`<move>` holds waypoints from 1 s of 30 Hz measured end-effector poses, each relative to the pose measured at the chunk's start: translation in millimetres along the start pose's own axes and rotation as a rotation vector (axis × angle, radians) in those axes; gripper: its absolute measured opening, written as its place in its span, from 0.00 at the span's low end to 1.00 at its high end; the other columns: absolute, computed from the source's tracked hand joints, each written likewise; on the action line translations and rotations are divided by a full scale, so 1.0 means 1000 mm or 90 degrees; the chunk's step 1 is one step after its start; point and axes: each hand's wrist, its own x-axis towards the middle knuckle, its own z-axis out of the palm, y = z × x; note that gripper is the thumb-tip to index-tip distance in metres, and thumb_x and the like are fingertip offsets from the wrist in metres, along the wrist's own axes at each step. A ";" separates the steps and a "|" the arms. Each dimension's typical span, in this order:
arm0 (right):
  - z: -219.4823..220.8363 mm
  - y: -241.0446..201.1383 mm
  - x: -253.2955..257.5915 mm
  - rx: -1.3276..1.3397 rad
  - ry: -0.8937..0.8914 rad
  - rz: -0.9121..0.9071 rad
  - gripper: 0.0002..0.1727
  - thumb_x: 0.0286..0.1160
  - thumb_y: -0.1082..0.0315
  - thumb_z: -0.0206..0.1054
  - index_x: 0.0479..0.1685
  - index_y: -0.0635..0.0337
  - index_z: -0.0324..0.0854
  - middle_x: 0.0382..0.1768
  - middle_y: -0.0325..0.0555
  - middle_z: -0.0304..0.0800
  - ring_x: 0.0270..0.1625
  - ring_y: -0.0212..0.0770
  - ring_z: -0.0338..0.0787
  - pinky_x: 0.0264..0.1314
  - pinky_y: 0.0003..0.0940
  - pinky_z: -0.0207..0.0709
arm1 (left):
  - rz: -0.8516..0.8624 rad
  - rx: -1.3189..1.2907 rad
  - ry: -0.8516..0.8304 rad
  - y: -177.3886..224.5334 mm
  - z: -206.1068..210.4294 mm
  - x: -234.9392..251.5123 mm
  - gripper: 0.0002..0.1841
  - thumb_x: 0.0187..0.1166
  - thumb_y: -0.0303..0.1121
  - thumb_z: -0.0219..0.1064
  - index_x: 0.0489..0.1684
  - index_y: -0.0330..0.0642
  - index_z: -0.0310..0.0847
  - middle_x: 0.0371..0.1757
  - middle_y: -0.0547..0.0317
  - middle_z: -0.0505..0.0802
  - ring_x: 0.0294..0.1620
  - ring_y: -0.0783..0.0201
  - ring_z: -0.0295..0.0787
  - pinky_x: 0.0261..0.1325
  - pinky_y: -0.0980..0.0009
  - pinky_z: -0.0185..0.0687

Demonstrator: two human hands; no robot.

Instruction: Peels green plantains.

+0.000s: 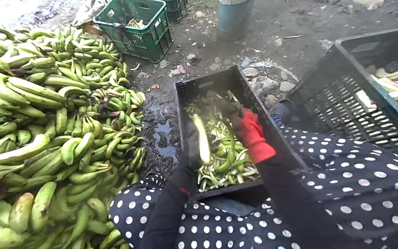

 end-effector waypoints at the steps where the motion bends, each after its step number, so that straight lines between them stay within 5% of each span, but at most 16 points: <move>1: -0.002 0.001 -0.008 -0.009 -0.027 -0.029 0.23 0.88 0.56 0.59 0.80 0.46 0.76 0.66 0.69 0.84 0.70 0.73 0.81 0.64 0.78 0.69 | 0.036 -0.021 0.017 0.000 -0.008 0.003 0.24 0.92 0.44 0.33 0.69 0.38 0.66 0.38 0.54 0.91 0.37 0.59 0.92 0.40 0.62 0.92; 4: 0.011 0.013 -0.047 -0.049 -0.095 -0.082 0.26 0.86 0.49 0.55 0.77 0.48 0.80 0.66 0.64 0.86 0.71 0.69 0.82 0.68 0.74 0.71 | 0.142 0.128 0.171 0.003 -0.018 0.004 0.21 0.93 0.41 0.42 0.72 0.42 0.71 0.46 0.57 0.90 0.42 0.67 0.90 0.46 0.67 0.90; 6: 0.025 0.025 -0.079 -0.066 -0.076 -0.111 0.31 0.80 0.39 0.51 0.76 0.42 0.81 0.67 0.61 0.86 0.72 0.70 0.81 0.64 0.74 0.73 | 0.162 0.326 0.334 0.006 -0.015 0.006 0.22 0.93 0.35 0.47 0.78 0.32 0.68 0.61 0.44 0.86 0.57 0.62 0.84 0.63 0.63 0.81; 8: 0.033 0.032 -0.096 -0.057 -0.028 -0.126 0.35 0.76 0.34 0.51 0.74 0.41 0.83 0.66 0.65 0.86 0.70 0.75 0.80 0.59 0.78 0.71 | 0.211 0.401 0.408 0.004 -0.014 0.011 0.23 0.88 0.31 0.49 0.76 0.25 0.66 0.64 0.34 0.83 0.63 0.54 0.80 0.66 0.58 0.76; 11: 0.026 0.019 -0.075 -0.027 -0.030 -0.082 0.30 0.80 0.43 0.58 0.74 0.46 0.83 0.68 0.68 0.84 0.73 0.77 0.77 0.63 0.79 0.68 | 0.184 0.367 0.246 0.002 -0.006 0.000 0.20 0.88 0.30 0.49 0.71 0.24 0.71 0.54 0.42 0.88 0.51 0.63 0.85 0.58 0.65 0.83; 14: 0.011 0.001 -0.028 -0.048 -0.074 -0.012 0.23 0.87 0.52 0.60 0.75 0.47 0.81 0.68 0.67 0.84 0.73 0.73 0.78 0.68 0.76 0.67 | -0.114 0.267 0.063 0.027 0.045 -0.008 0.23 0.97 0.39 0.34 0.52 0.35 0.76 0.30 0.60 0.83 0.27 0.70 0.82 0.32 0.74 0.81; 16: 0.005 -0.003 -0.016 -0.065 -0.089 -0.019 0.19 0.87 0.56 0.60 0.69 0.49 0.84 0.63 0.64 0.88 0.69 0.69 0.83 0.66 0.74 0.69 | -0.180 0.215 0.039 0.029 0.053 -0.008 0.26 0.97 0.44 0.32 0.39 0.39 0.74 0.21 0.62 0.78 0.17 0.69 0.76 0.21 0.75 0.77; 22: 0.016 0.015 -0.014 -0.076 -0.147 -0.019 0.21 0.90 0.54 0.55 0.73 0.49 0.82 0.65 0.62 0.87 0.72 0.66 0.82 0.70 0.72 0.68 | -0.200 0.015 -0.156 -0.008 -0.022 0.005 0.23 0.94 0.43 0.37 0.53 0.35 0.76 0.31 0.52 0.89 0.29 0.58 0.90 0.32 0.64 0.91; 25: 0.020 0.016 -0.010 -0.065 -0.168 0.000 0.21 0.91 0.53 0.54 0.72 0.48 0.81 0.63 0.62 0.88 0.70 0.67 0.83 0.67 0.74 0.69 | -0.217 0.100 -0.152 -0.006 -0.012 0.000 0.23 0.95 0.44 0.37 0.55 0.38 0.76 0.30 0.57 0.89 0.28 0.63 0.89 0.32 0.67 0.90; 27: 0.025 0.018 -0.003 -0.040 -0.162 0.015 0.21 0.90 0.53 0.57 0.72 0.51 0.81 0.65 0.64 0.87 0.71 0.69 0.82 0.69 0.75 0.68 | -0.193 0.140 -0.241 -0.012 -0.002 -0.005 0.20 0.95 0.39 0.36 0.62 0.44 0.75 0.36 0.64 0.90 0.32 0.71 0.88 0.36 0.73 0.89; 30: 0.031 0.039 0.009 0.009 -0.146 0.012 0.22 0.89 0.57 0.59 0.76 0.54 0.78 0.67 0.65 0.86 0.72 0.67 0.83 0.73 0.71 0.69 | -0.072 0.107 -0.149 -0.021 -0.004 -0.003 0.18 0.93 0.37 0.42 0.64 0.36 0.72 0.35 0.59 0.91 0.32 0.66 0.90 0.37 0.68 0.91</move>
